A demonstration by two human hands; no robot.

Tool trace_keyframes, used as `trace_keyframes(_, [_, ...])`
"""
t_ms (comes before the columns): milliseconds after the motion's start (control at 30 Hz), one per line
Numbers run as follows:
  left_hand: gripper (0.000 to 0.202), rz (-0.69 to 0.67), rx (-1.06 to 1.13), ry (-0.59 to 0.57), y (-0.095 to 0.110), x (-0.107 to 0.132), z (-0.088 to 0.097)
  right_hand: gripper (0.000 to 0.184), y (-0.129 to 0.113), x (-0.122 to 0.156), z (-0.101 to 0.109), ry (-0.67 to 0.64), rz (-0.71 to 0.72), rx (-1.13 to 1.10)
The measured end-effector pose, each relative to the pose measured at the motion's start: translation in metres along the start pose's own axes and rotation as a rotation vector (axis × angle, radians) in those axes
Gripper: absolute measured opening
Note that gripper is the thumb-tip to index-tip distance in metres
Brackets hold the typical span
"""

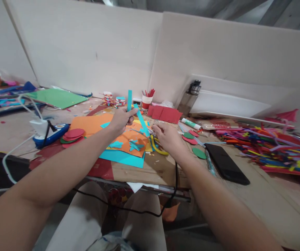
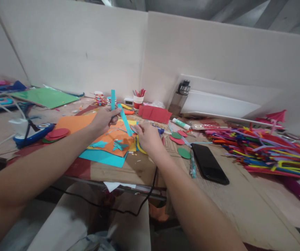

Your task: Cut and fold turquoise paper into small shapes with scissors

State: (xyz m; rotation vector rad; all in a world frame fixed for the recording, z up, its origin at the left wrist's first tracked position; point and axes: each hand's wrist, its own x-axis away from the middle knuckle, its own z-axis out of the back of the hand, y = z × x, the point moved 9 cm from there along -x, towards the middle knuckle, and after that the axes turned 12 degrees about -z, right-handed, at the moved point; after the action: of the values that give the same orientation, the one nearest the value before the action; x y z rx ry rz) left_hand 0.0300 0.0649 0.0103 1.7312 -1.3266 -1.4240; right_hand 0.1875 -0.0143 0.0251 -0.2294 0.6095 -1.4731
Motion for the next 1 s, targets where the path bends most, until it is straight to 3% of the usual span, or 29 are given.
trace_keyframes(167, [0.014, 0.021, 0.061, -0.049, -0.004, 0.006, -0.012, 0.017, 0.010, -0.006, -0.015, -0.103, -0.095, -0.425])
trace_keyframes(333, [0.021, 0.183, 0.224, -0.015, -0.017, 0.007, -0.013, 0.011, 0.026, -0.012, -0.026, -0.144, -0.262, -0.652])
trace_keyframes(433, [0.025, 0.219, 0.207, -0.009, -0.021, 0.007, -0.012, 0.012, 0.031, -0.013, -0.029, -0.168, -0.317, -0.716])
trace_keyframes(633, [0.008, 0.213, 0.128, 0.014, -0.021, 0.013, -0.014, 0.009, 0.037, -0.017, -0.029, -0.129, -0.314, -0.778])
trace_keyframes(800, [0.030, 0.121, 0.061, -0.140, -0.021, 0.016, -0.027, 0.007, 0.042, -0.023, -0.030, -0.073, -0.298, -0.792])
trace_keyframes(1000, [0.038, 0.108, -0.114, -0.194, -0.028, 0.016, -0.023, 0.011, 0.034, -0.024, -0.035, -0.113, -0.204, -0.792])
